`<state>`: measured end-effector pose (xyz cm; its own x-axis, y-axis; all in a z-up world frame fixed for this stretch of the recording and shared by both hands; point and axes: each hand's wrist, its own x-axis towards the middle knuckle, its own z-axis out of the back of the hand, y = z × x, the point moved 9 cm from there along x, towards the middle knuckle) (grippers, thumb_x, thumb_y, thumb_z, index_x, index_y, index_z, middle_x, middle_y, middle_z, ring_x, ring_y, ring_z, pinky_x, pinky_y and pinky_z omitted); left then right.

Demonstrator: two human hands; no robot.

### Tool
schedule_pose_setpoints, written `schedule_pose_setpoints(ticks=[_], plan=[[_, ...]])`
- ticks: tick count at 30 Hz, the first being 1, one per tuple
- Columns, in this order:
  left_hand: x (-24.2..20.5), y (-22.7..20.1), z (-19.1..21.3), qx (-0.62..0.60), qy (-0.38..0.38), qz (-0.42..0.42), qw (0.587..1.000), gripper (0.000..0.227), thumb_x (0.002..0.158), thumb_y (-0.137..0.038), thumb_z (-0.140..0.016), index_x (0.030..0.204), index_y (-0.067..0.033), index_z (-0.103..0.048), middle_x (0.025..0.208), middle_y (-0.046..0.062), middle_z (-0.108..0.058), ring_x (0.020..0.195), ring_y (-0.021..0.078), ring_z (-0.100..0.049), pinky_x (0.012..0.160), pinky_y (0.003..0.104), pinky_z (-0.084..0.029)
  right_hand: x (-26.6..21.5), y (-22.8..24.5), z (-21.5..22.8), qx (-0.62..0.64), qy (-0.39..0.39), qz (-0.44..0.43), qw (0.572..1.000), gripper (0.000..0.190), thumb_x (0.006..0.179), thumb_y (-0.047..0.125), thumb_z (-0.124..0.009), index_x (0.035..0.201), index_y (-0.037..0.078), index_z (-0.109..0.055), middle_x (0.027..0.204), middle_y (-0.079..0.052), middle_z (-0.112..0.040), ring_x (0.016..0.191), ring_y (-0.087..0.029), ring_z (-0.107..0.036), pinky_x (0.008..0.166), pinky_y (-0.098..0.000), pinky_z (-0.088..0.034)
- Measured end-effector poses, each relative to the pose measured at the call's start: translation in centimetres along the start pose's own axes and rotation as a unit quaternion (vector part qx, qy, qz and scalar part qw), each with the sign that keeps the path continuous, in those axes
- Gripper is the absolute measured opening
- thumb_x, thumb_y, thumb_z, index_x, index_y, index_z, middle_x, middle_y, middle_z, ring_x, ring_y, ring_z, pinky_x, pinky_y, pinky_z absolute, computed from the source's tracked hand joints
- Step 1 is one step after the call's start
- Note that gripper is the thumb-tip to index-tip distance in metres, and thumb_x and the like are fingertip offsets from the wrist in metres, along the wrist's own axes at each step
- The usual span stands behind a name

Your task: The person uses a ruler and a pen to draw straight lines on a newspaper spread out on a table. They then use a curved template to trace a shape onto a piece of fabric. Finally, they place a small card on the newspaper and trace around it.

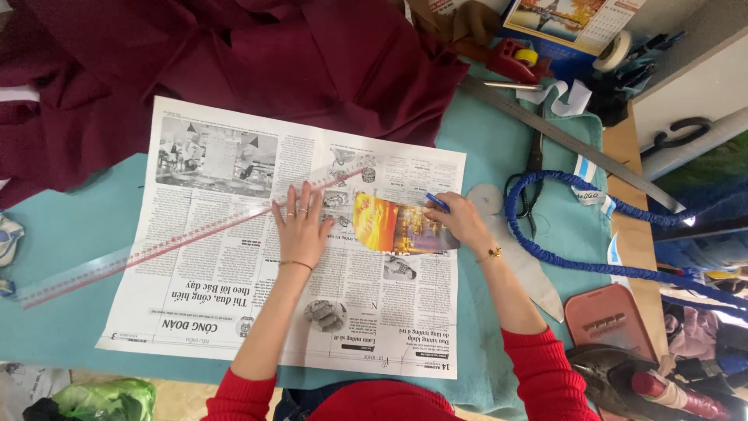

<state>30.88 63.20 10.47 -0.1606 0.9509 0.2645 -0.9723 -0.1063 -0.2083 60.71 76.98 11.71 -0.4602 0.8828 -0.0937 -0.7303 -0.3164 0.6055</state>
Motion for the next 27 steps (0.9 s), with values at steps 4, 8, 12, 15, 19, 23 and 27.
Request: schedule_pose_setpoints(ticks=[4, 8, 12, 15, 19, 23, 27], plan=[[-3.3, -8.0, 0.7, -0.05, 0.02, -0.081, 0.995, 0.053, 0.094, -0.04, -0.067, 0.143, -0.0219, -0.058, 0.165, 0.013, -0.034, 0.153, 0.039, -0.026, 0.118, 0.072, -0.017, 0.2, 0.5, -0.9, -0.013, -0.007, 0.05, 0.999, 0.025, 0.084, 0.026, -0.082, 0.105, 0.016, -0.075, 0.088, -0.011, -0.068, 0.093, -0.038, -0.07, 0.082, -0.046, -0.056], [-8.7, -11.4, -1.5, -0.043, 0.056, -0.113, 0.991, 0.072, 0.099, -0.059, -0.05, 0.159, -0.0249, -0.033, 0.172, 0.005, -0.02, 0.157, 0.0268, -0.016, 0.122, 0.066, -0.006, -0.6, 0.5, -1.6, -0.019, -0.005, 0.049, 0.999, 0.025, 0.085, 0.026, -0.08, 0.107, 0.014, -0.074, 0.093, -0.013, -0.068, 0.093, -0.041, -0.07, 0.081, -0.0482, -0.057], [-8.9, -11.5, -1.0, -0.053, 0.041, -0.106, 0.992, 0.071, 0.101, -0.063, -0.044, 0.159, -0.0235, -0.033, 0.172, 0.005, -0.019, 0.158, 0.0248, -0.015, 0.123, 0.064, -0.003, -2.2, -1.0, -1.0, -0.066, -0.079, 0.004, 0.995, 0.026, 0.092, 0.033, -0.076, 0.115, 0.023, -0.072, 0.102, -0.004, -0.062, 0.093, -0.034, -0.071, 0.079, -0.0447, -0.059], [-8.6, -11.4, -1.0, -0.066, 0.048, -0.102, 0.991, 0.071, 0.101, -0.063, -0.042, 0.159, -0.0233, -0.034, 0.172, 0.004, -0.02, 0.158, 0.024, -0.015, 0.124, 0.063, -0.002, -4.3, -1.9, 0.1, -0.048, -0.144, -0.034, 0.988, 0.019, 0.099, 0.032, -0.071, 0.115, 0.021, -0.072, 0.1, -0.003, -0.06, 0.091, -0.031, -0.071, 0.076, -0.0416, -0.059], [-8.7, -11.3, -1.3, -0.078, 0.061, -0.101, 0.99, 0.071, 0.1, -0.062, -0.046, 0.157, -0.0222, -0.037, 0.171, 0.004, -0.023, 0.157, 0.0233, -0.017, 0.124, 0.063, -0.002, -8.8, 0.3, 3.5, 0.017, -0.254, -0.023, 0.967, 0.013, 0.098, 0.014, -0.071, 0.11, 0.016, -0.075, 0.1, -0.003, -0.061, 0.095, -0.028, -0.069, 0.083, -0.0374, -0.056], [-8.6, -11.5, -1.2, -0.081, 0.065, -0.1, 0.989, 0.071, 0.099, -0.062, -0.048, 0.156, -0.0215, -0.039, 0.17, 0.004, -0.025, 0.157, 0.0237, -0.018, 0.124, 0.064, -0.003, -14.0, -1.1, 5.1, 0.089, -0.309, -0.053, 0.945, 0.021, 0.107, 0.014, -0.055, 0.103, 0.007, -0.074, 0.102, -0.013, -0.069, 0.092, -0.036, -0.066, 0.084, -0.0453, -0.053], [-8.4, -12.6, -1.8, -0.083, 0.06, -0.102, 0.99, 0.07, 0.098, -0.055, -0.054, 0.153, -0.0136, -0.043, 0.166, 0.013, -0.032, 0.155, 0.0283, -0.024, 0.124, 0.064, -0.007, -18.3, -2.4, 4.7, 0.222, -0.408, -0.109, 0.879, 0.057, 0.116, 0.051, -0.03, 0.118, 0.013, -0.073, 0.072, -0.011, -0.061, 0.065, -0.02, -0.06, 0.068, -0.0321, -0.051]])
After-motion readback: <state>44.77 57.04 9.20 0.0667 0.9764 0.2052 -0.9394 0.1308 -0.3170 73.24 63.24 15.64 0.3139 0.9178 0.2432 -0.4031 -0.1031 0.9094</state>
